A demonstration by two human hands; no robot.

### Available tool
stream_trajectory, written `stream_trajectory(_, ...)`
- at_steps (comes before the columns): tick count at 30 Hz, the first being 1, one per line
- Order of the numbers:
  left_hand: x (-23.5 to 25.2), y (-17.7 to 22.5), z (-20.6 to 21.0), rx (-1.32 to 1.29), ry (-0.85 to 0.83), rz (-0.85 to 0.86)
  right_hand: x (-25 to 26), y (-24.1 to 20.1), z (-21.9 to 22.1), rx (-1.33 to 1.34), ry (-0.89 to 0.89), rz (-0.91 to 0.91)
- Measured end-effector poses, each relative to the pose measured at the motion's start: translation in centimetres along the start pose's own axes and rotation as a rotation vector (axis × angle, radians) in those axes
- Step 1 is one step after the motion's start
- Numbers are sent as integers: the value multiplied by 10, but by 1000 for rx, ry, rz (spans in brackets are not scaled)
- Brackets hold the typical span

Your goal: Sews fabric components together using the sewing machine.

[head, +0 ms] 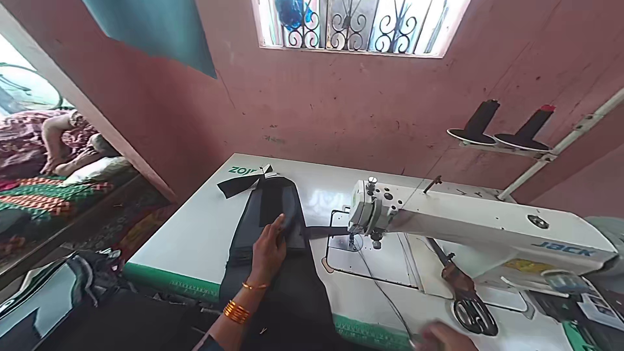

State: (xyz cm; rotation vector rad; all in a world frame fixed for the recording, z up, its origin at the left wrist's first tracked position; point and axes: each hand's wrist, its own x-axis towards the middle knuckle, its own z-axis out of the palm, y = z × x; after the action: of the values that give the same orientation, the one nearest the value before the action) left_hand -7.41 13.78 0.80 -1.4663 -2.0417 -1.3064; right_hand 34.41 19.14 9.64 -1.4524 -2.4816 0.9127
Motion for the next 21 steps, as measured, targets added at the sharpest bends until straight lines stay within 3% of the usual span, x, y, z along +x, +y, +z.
stream_trajectory(3,-17,45,18,-12,-15,68,78,-45,34,156,316,-163)
stream_trajectory(6,-23,62,26,-17,-60,42,150,-86,62,149,302,-40)
stream_trajectory(11,-16,63,17,-139,-207,-197,152,-88,75,166,416,-79)
stream_trajectory(15,12,72,39,-120,-431,-229,146,-89,79,-33,273,-143)
stream_trajectory(18,43,83,66,-120,-597,-245,149,-102,73,-327,112,-23)
stream_trajectory(21,56,86,83,-207,-549,-261,142,-109,65,-381,22,68)
